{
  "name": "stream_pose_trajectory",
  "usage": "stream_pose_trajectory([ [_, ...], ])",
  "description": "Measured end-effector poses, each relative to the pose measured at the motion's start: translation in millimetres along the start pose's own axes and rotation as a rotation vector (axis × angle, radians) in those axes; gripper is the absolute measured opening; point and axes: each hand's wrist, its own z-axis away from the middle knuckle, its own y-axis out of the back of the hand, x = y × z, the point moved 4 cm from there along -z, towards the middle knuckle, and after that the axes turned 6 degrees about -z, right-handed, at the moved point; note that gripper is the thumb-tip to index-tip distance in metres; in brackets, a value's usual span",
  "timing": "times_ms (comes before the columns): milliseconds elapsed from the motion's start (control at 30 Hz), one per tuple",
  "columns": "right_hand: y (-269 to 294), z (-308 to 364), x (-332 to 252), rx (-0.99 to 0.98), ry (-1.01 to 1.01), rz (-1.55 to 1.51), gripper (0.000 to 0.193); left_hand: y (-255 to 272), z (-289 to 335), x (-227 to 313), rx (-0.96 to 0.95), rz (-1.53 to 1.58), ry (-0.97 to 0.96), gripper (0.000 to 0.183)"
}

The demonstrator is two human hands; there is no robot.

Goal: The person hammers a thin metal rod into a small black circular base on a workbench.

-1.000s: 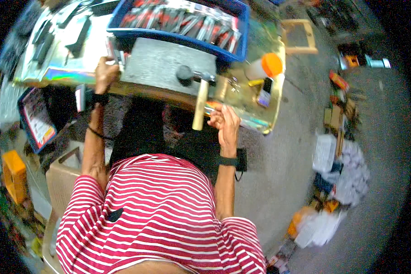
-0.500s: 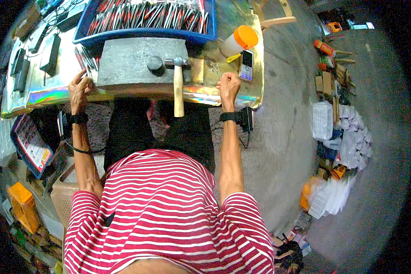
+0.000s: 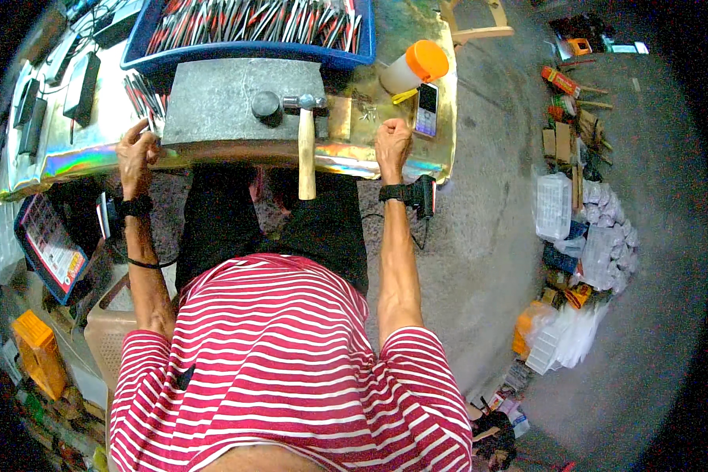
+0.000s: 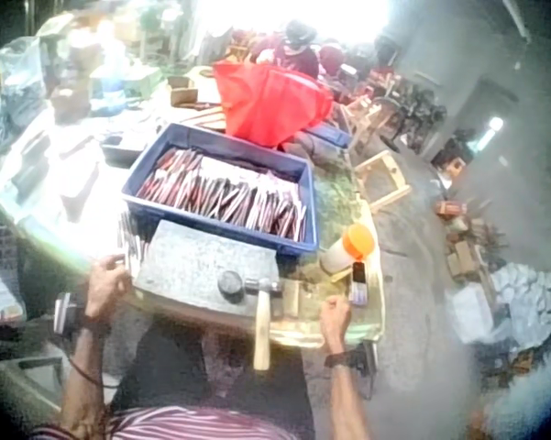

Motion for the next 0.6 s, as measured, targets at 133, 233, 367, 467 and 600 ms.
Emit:
stream_pose_trajectory([
  [133, -2.9, -2.0, -2.7, -0.017, 0.073, 0.071, 0.008, 8.3, -11.7, -25.3, -0.041, 0.414, 0.157, 0.036],
  [233, -2.2, -1.9, -1.8, -0.019, 0.02, 0.09, 0.007, 9.2, -14.2, -32.4, -0.16, 0.616, 0.25, 0.036],
  [367, -3.7, -7.2, -2.5, -0.022, 0.052, 0.089, 0.007, 9.0, -13.9, -40.4, -0.323, 0.773, 0.275, 0.036],
  [467, -5.5, -11.6, -3.0, -0.009, 0.094, 0.079, 0.007, 6.8, -11.2, -35.8, -0.331, 0.673, 0.275, 0.034],
  [600, -8.9, -15.2, -6.8, -0.084, 0.107, 0.113, 0.009, 4.5, -4.1, -28.9, -0.288, 0.609, 0.278, 0.029],
])
